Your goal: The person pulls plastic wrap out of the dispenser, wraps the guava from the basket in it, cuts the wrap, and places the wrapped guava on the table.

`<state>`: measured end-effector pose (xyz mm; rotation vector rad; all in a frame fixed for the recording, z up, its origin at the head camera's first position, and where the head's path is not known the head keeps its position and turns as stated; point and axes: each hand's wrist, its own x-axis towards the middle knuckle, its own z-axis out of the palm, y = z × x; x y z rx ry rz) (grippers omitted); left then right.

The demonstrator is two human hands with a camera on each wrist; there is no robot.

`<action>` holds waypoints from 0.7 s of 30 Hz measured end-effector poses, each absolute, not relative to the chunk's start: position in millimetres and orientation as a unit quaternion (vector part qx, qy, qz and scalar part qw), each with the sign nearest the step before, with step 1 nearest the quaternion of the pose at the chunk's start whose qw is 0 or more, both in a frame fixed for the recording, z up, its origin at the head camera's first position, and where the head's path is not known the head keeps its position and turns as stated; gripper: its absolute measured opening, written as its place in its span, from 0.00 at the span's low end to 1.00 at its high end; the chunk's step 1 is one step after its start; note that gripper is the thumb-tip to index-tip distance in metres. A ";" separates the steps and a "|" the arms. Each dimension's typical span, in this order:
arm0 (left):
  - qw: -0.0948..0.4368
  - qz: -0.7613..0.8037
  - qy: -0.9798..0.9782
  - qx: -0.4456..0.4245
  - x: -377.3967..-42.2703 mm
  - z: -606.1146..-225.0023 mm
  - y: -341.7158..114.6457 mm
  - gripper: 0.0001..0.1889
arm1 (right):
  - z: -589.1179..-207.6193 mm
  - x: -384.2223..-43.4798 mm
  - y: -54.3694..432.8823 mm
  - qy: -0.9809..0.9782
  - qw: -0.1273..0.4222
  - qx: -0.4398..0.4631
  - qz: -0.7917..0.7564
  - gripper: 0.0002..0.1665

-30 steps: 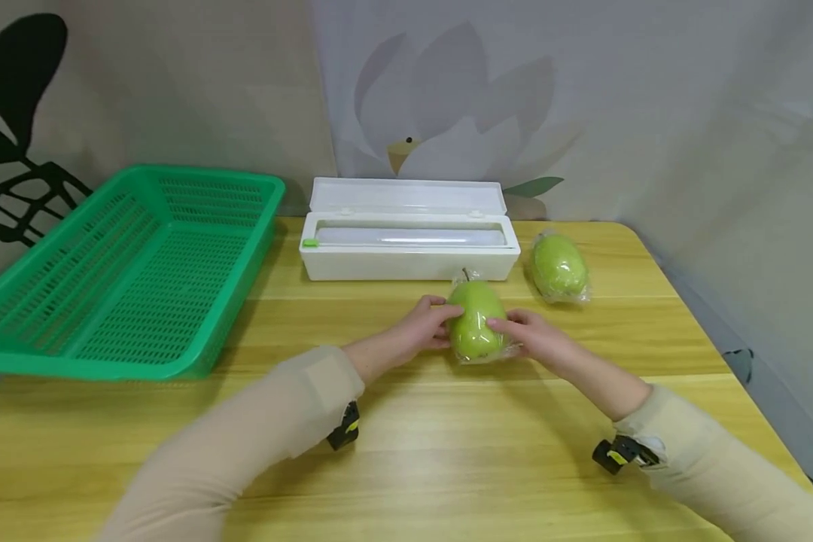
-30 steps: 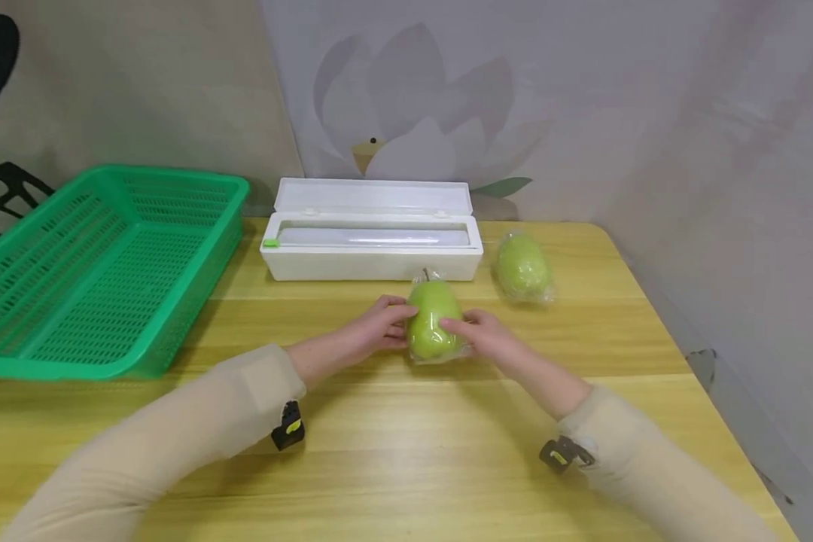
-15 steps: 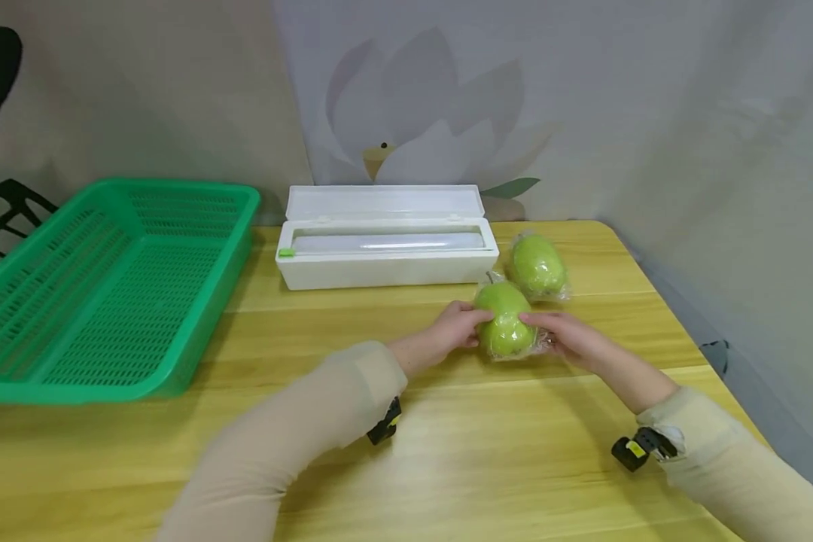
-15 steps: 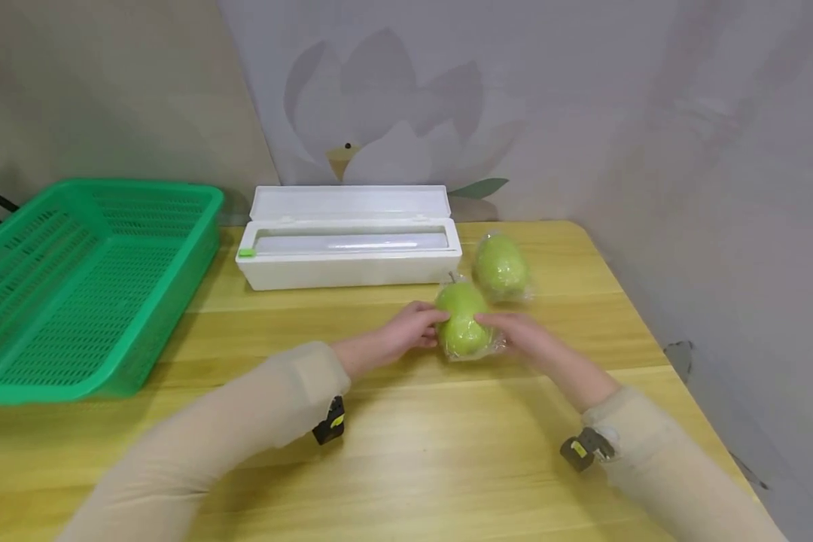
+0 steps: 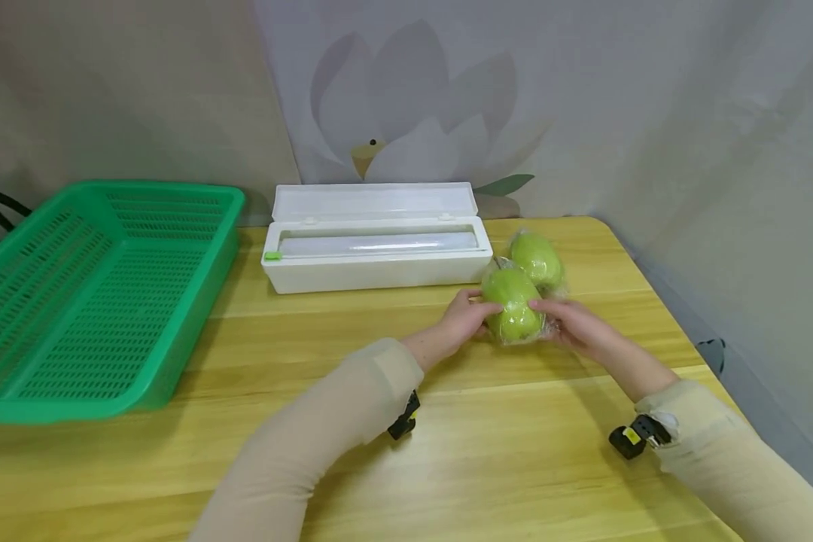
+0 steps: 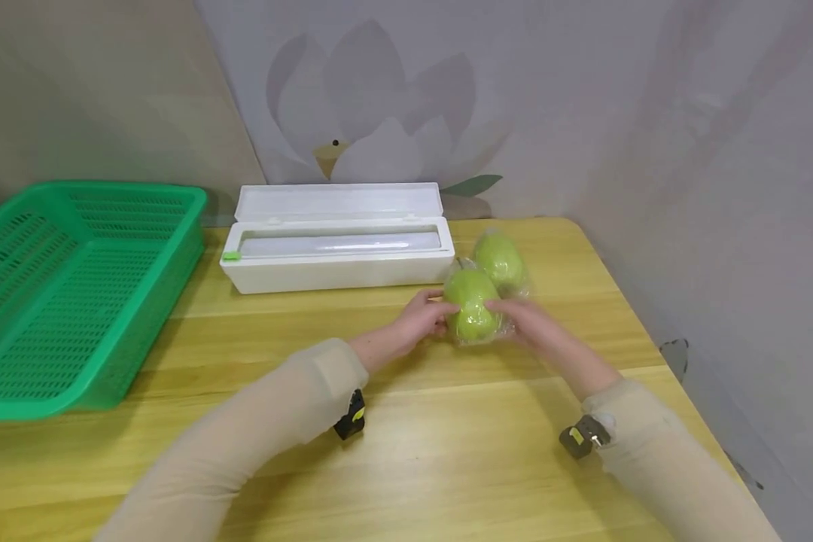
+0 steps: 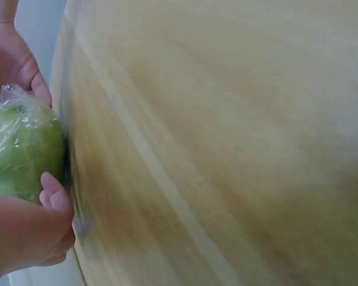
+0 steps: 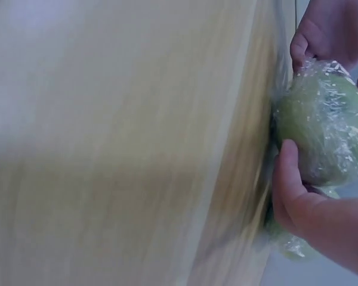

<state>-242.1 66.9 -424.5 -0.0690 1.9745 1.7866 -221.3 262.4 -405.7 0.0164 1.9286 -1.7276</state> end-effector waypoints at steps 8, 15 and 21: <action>0.232 0.632 0.739 -0.015 -239.2 -420.9 58.5 0.36 | -402.5 -218.9 253.9 0.806 0.238 0.005 -0.542 0.44; 0.217 0.592 0.776 -0.005 -235.5 -415.0 39.3 0.36 | -387.6 -208.5 238.0 0.897 0.130 -0.006 -0.422 0.46; 0.191 0.562 0.805 0.014 -232.3 -403.8 15.5 0.32 | -380.5 -195.6 223.3 0.945 -0.045 -0.055 -0.320 0.42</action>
